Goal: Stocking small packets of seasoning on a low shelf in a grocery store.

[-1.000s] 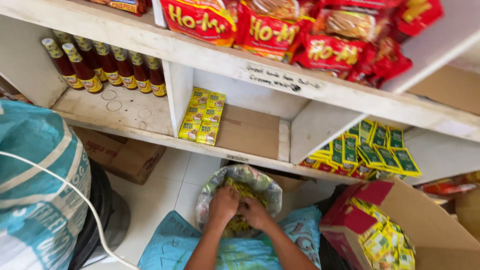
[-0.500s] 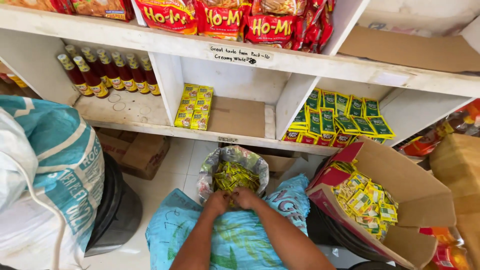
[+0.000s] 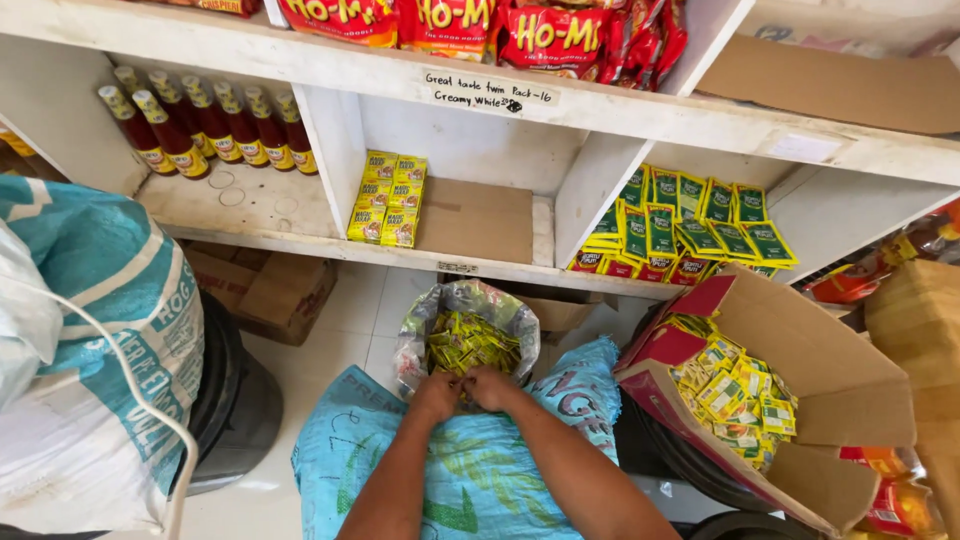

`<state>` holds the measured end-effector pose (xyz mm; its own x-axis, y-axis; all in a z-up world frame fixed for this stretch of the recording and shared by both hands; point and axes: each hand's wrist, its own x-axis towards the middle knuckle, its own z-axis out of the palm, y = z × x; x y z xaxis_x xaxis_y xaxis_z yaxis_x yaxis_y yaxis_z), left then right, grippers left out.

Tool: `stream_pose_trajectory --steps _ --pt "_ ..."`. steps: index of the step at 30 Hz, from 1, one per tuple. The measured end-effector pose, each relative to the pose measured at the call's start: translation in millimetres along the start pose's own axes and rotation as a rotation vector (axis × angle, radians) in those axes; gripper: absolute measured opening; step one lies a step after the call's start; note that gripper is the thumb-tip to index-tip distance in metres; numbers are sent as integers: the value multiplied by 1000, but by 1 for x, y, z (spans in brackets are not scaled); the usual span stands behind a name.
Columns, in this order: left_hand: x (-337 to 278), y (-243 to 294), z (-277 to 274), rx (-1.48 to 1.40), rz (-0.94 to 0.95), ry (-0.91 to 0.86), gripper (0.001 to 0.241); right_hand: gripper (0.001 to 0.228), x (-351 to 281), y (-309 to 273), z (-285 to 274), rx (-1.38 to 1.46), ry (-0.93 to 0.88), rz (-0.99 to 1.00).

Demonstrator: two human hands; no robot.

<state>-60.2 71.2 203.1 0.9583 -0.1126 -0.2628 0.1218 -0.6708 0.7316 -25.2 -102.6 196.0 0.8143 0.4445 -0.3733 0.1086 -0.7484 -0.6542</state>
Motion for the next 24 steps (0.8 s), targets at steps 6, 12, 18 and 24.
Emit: stream_pose_trajectory --steps 6,12,18,24 --pt "68 -44 11 18 -130 117 29 27 64 90 45 -242 -175 -125" --pt "116 -47 21 94 9 165 26 22 70 32 -42 -220 -298 51" --pt "142 -93 89 -113 -56 374 21 20 64 37 -37 -838 -443 -42" --pt "104 -142 142 -174 -20 399 19 18 112 276 144 -713 -329 -43"
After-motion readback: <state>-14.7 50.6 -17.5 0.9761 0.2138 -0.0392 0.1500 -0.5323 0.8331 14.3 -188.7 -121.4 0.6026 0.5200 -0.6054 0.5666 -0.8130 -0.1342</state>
